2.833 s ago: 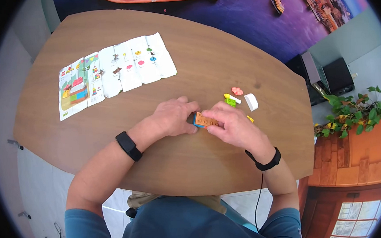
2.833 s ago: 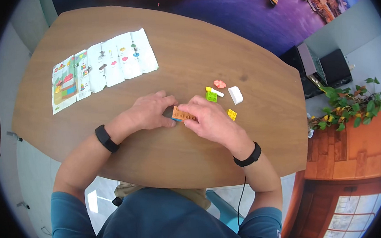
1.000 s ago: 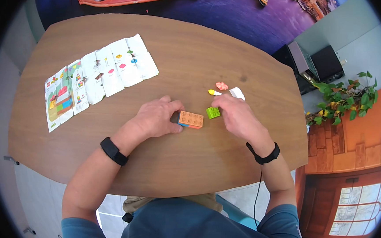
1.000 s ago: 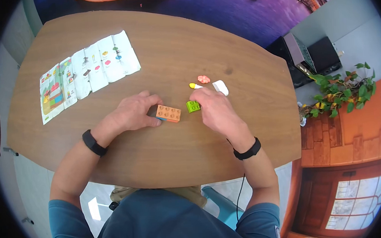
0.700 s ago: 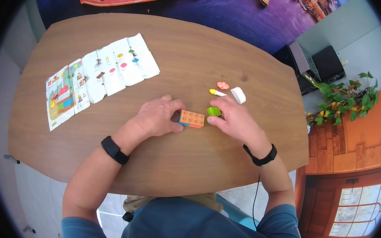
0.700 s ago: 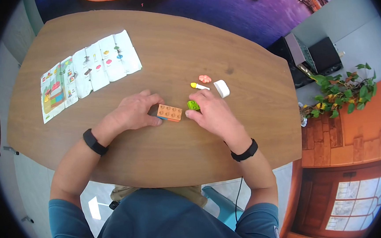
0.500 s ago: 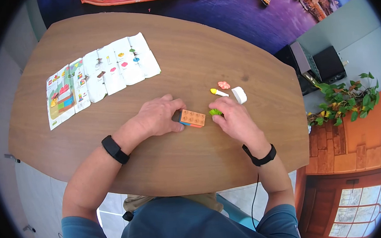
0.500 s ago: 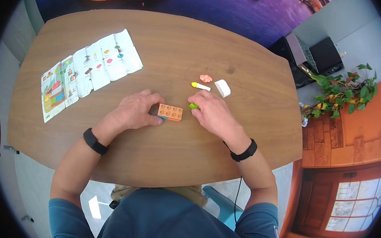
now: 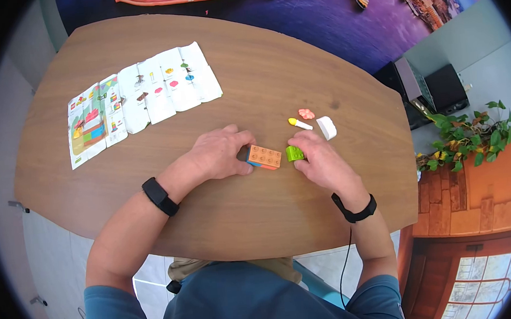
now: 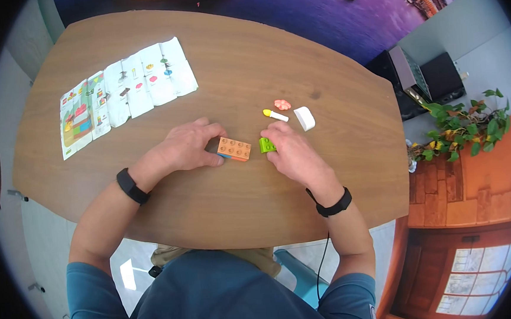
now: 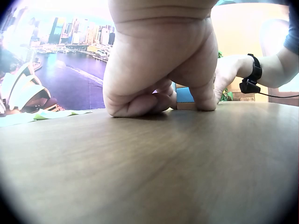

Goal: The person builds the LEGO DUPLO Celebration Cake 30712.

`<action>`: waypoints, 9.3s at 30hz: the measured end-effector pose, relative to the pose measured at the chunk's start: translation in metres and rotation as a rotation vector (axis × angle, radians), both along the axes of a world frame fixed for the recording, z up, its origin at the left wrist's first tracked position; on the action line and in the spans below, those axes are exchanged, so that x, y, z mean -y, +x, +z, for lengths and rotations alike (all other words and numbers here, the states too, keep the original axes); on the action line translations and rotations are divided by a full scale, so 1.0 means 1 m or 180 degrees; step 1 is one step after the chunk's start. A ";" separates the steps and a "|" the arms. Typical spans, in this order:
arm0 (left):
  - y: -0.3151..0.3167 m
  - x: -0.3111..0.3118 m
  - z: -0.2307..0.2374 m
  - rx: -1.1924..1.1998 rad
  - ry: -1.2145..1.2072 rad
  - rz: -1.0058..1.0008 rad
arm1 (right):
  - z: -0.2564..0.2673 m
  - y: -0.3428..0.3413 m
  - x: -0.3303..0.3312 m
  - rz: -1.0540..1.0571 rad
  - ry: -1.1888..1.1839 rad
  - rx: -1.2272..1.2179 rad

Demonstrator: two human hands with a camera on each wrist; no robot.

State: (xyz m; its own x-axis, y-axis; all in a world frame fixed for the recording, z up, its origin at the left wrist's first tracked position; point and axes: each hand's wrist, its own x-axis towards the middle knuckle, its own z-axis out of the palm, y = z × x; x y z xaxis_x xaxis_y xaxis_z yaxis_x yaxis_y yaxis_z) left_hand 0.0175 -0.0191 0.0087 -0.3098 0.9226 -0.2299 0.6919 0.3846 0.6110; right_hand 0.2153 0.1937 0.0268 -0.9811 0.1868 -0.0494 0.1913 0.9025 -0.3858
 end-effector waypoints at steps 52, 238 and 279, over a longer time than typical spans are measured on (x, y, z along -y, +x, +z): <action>-0.003 0.017 0.003 0.0800 0.0313 -0.0409 | -0.006 0.006 0.005 0.0010 -0.0277 -0.0226; -0.030 0.010 0.019 0.3001 0.0916 0.0236 | 0.028 -0.008 0.051 0.0329 -0.0988 -0.1098; -0.026 0.025 0.004 0.0597 0.0432 -0.0300 | 0.014 -0.031 0.078 0.0148 -0.0766 -0.0577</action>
State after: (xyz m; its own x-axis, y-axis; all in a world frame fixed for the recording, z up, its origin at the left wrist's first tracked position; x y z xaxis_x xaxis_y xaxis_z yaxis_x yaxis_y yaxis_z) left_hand -0.0089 -0.0442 0.0123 -0.1845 0.9718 -0.1472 0.5904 0.2293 0.7739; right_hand 0.1842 0.1161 0.0410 -0.9853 0.1456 0.0899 0.0603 0.7872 -0.6138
